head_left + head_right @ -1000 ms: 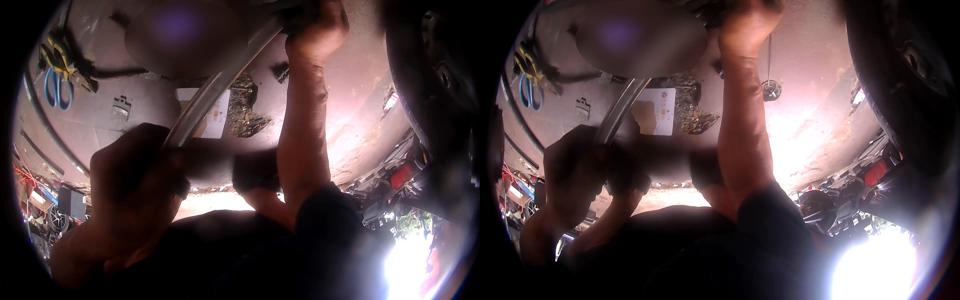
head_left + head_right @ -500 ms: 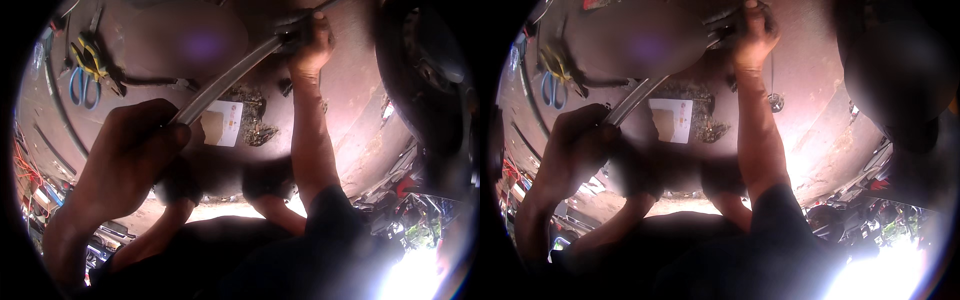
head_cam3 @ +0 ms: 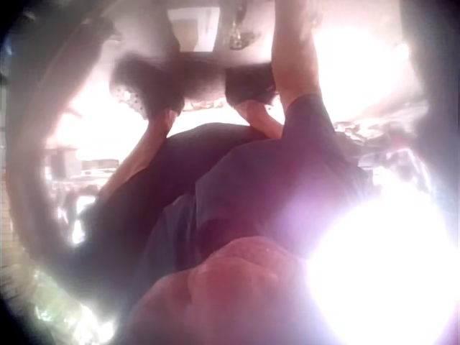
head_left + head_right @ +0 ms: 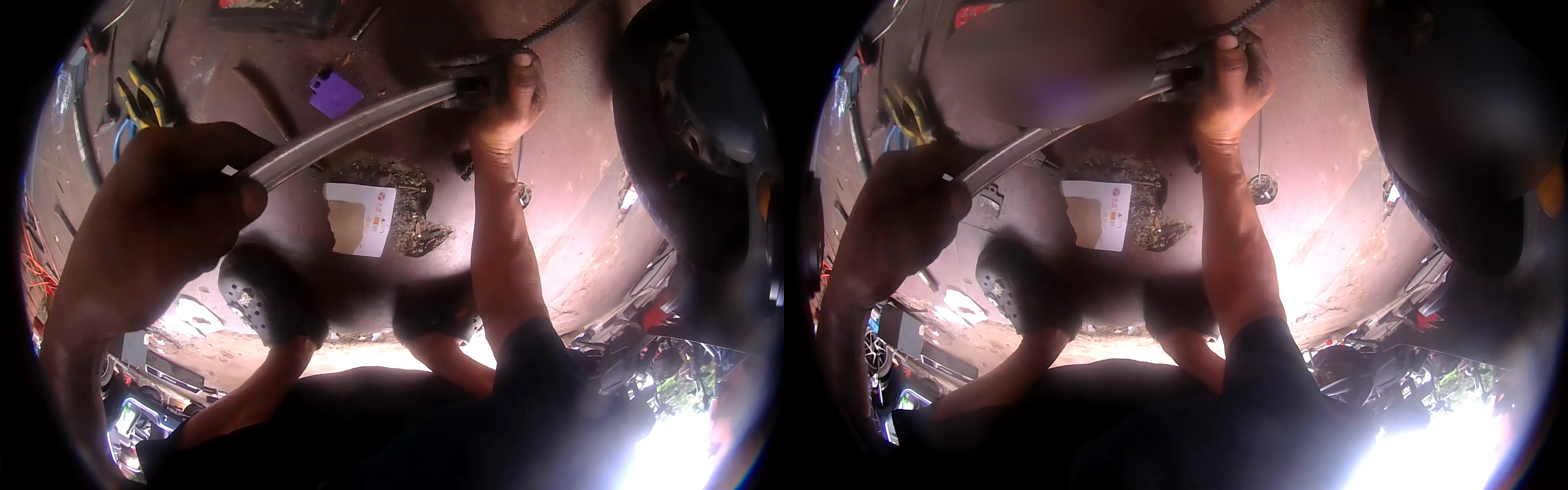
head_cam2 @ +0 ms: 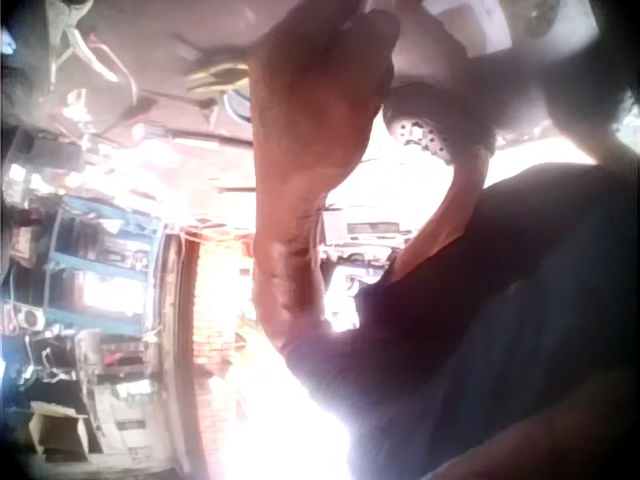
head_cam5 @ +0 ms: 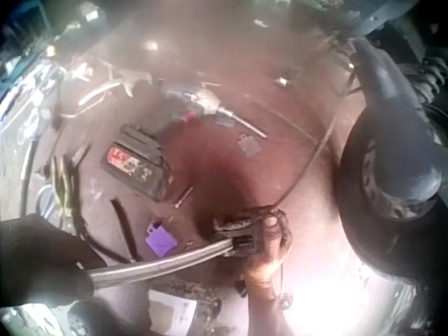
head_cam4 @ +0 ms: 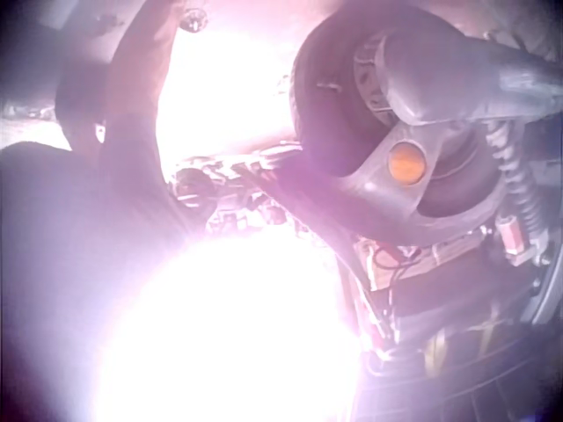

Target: The person uses a metal bar to pry open a brake caliper, unboxes new brake pads, fits them together with a spring clip by hand, and inserts the brake pads into the caliper.

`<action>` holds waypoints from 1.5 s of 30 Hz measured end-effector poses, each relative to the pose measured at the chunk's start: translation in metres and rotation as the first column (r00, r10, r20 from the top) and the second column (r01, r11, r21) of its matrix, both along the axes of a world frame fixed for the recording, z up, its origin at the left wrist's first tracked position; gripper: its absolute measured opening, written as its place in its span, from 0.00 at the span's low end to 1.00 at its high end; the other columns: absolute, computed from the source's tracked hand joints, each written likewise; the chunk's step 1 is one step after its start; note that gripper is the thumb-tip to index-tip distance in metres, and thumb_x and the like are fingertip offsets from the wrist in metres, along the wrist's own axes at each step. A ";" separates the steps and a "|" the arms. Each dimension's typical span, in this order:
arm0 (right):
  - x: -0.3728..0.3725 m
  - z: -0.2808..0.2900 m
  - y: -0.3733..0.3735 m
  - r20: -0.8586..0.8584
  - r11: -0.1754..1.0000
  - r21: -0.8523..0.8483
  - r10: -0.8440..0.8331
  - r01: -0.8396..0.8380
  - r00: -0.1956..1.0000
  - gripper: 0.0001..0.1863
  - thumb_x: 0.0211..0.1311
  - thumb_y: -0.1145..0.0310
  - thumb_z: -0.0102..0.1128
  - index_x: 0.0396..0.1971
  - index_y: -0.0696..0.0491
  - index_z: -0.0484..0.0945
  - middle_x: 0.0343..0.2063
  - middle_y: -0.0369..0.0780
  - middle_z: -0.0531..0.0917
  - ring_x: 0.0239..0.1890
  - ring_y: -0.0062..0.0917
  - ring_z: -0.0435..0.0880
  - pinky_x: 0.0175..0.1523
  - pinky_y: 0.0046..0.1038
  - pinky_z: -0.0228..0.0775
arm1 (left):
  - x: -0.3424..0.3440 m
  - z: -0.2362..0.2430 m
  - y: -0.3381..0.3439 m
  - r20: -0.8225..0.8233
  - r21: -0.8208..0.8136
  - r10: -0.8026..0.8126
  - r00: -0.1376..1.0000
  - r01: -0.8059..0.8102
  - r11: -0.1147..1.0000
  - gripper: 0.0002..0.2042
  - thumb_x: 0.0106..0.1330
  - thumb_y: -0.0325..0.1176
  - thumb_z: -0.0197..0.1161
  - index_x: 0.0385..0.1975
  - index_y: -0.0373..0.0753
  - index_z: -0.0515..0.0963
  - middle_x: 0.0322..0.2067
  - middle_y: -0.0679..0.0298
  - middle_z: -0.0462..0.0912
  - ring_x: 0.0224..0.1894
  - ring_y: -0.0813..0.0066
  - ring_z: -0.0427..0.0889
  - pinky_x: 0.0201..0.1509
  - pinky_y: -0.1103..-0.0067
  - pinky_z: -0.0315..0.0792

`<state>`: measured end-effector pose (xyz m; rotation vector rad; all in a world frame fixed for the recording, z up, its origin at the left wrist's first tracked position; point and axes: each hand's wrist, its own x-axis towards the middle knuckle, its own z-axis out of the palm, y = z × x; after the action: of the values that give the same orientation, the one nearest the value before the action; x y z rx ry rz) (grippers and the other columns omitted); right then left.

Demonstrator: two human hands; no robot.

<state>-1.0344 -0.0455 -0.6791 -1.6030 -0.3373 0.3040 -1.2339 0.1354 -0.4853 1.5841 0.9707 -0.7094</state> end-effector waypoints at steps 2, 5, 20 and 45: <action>0.004 -0.004 0.001 0.048 0.997 0.075 -0.033 0.030 0.998 0.20 0.61 0.54 0.55 0.29 0.60 0.78 0.20 0.33 0.76 0.25 0.17 0.70 0.33 0.22 0.62 | -0.003 -0.003 0.000 0.041 -0.017 0.039 0.998 -0.038 0.999 0.13 0.57 0.28 0.56 0.40 0.30 0.79 0.18 0.67 0.74 0.20 0.84 0.70 0.23 0.82 0.63; 0.003 -0.001 0.001 -0.049 0.998 0.062 -0.008 0.011 0.999 0.21 0.59 0.54 0.55 0.31 0.60 0.79 0.22 0.33 0.76 0.26 0.18 0.70 0.35 0.24 0.63 | -0.009 -0.004 -0.006 0.058 0.034 0.083 0.995 -0.085 0.996 0.16 0.56 0.24 0.52 0.43 0.32 0.80 0.17 0.69 0.73 0.18 0.87 0.68 0.20 0.84 0.62; 0.025 -0.024 -0.011 0.523 0.963 -0.156 0.268 -0.219 0.809 0.13 0.63 0.65 0.49 0.39 0.59 0.75 0.29 0.40 0.79 0.31 0.23 0.79 0.33 0.25 0.76 | 0.006 -0.011 0.020 0.034 -0.146 0.027 0.999 -0.022 0.989 0.08 0.56 0.26 0.55 0.31 0.27 0.78 0.12 0.72 0.69 0.13 0.89 0.66 0.14 0.86 0.58; 0.015 0.031 -0.013 0.087 0.945 -0.264 0.222 -0.193 0.971 0.25 0.62 0.52 0.57 0.44 0.61 0.78 0.35 0.42 0.83 0.36 0.26 0.77 0.44 0.30 0.70 | 0.012 -0.011 0.012 0.278 0.046 -0.286 0.917 0.284 0.958 0.11 0.63 0.34 0.58 0.26 0.30 0.76 0.12 0.72 0.67 0.13 0.89 0.64 0.15 0.84 0.55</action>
<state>-1.0196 -0.0584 -0.6484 -1.8449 -0.5786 0.4303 -1.2222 0.1473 -0.4966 1.7953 0.5369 -0.6543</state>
